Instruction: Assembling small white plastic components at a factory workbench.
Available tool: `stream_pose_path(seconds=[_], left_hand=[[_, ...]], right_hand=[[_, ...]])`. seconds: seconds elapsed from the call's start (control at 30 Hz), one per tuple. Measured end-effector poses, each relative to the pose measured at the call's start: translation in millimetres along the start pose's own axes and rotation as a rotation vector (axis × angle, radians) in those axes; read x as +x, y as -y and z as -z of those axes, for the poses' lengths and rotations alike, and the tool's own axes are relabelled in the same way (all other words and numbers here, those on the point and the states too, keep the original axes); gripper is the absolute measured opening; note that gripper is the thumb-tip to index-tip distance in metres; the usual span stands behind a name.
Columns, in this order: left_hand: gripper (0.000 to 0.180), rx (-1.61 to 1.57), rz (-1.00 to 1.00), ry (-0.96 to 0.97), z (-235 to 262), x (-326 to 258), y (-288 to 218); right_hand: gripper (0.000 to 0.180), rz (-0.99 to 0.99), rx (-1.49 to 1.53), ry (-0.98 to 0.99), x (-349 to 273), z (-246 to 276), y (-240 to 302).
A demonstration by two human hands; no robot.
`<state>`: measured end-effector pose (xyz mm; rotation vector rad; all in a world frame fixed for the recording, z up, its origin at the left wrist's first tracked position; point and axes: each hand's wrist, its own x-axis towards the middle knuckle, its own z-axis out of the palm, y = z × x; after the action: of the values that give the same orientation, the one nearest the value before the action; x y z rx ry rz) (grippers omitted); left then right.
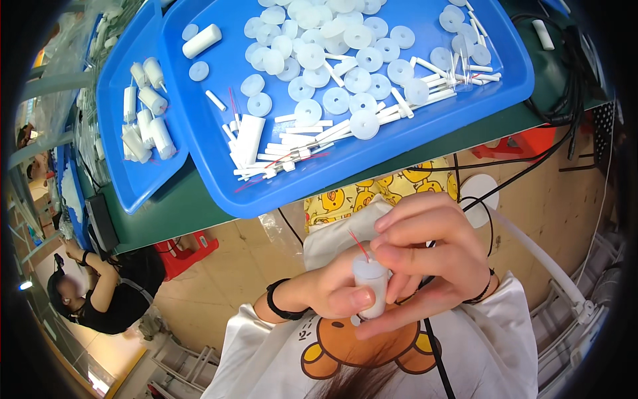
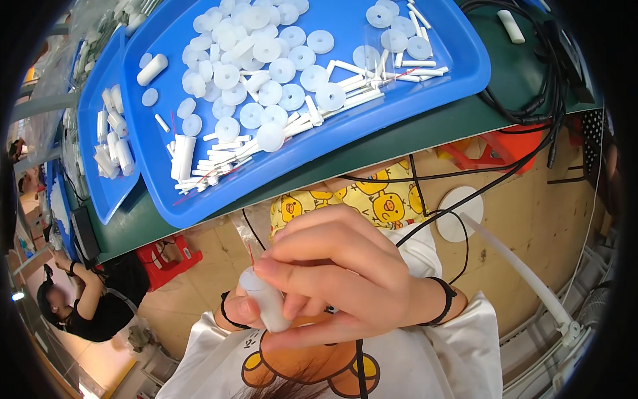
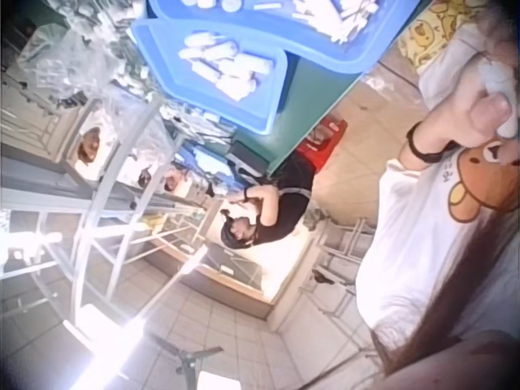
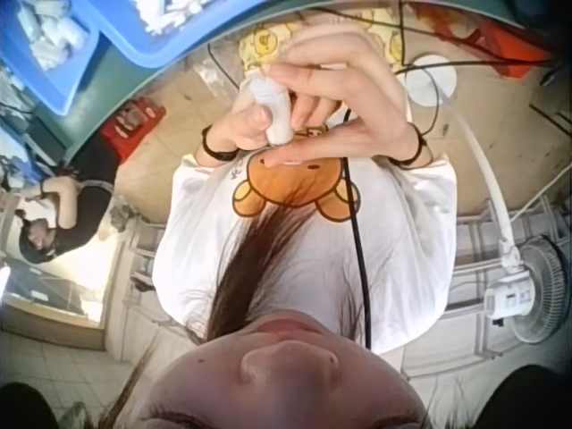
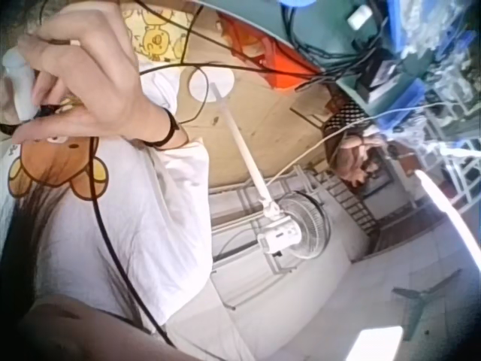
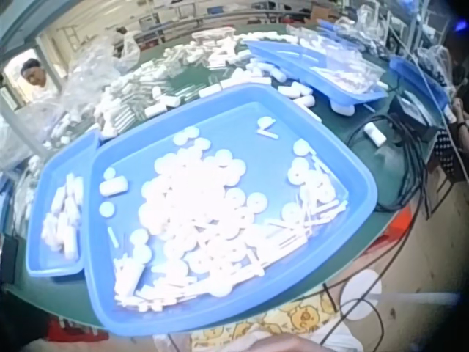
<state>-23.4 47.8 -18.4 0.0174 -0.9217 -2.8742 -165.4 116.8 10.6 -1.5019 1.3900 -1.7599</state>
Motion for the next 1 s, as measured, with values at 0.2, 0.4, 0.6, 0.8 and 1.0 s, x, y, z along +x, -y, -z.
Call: stream_pose_path(seconds=[0.2,0.4,0.6,0.8,1.0], left_hand=[[0.046,-0.042,-0.041,-0.091,-3,-1,9],[0.047,-0.038,-0.014,-0.129,-5,1,4],[0.048,-0.008,0.032,-0.148,1,-5,5],[0.049,-0.034,0.018,-0.114,3,4,-3],[0.044,0.07,0.029,-0.056,8,10,-14]], right_hand=[[0.049,-0.022,0.049,-0.065,1,-7,-2],[0.044,0.017,0.065,-0.073,2,-10,-7],[0.06,0.048,0.024,-0.03,-1,-8,-13],[0.048,0.041,0.018,-0.124,3,-12,-12],[0.056,-0.092,0.001,-0.06,9,-5,-6]])
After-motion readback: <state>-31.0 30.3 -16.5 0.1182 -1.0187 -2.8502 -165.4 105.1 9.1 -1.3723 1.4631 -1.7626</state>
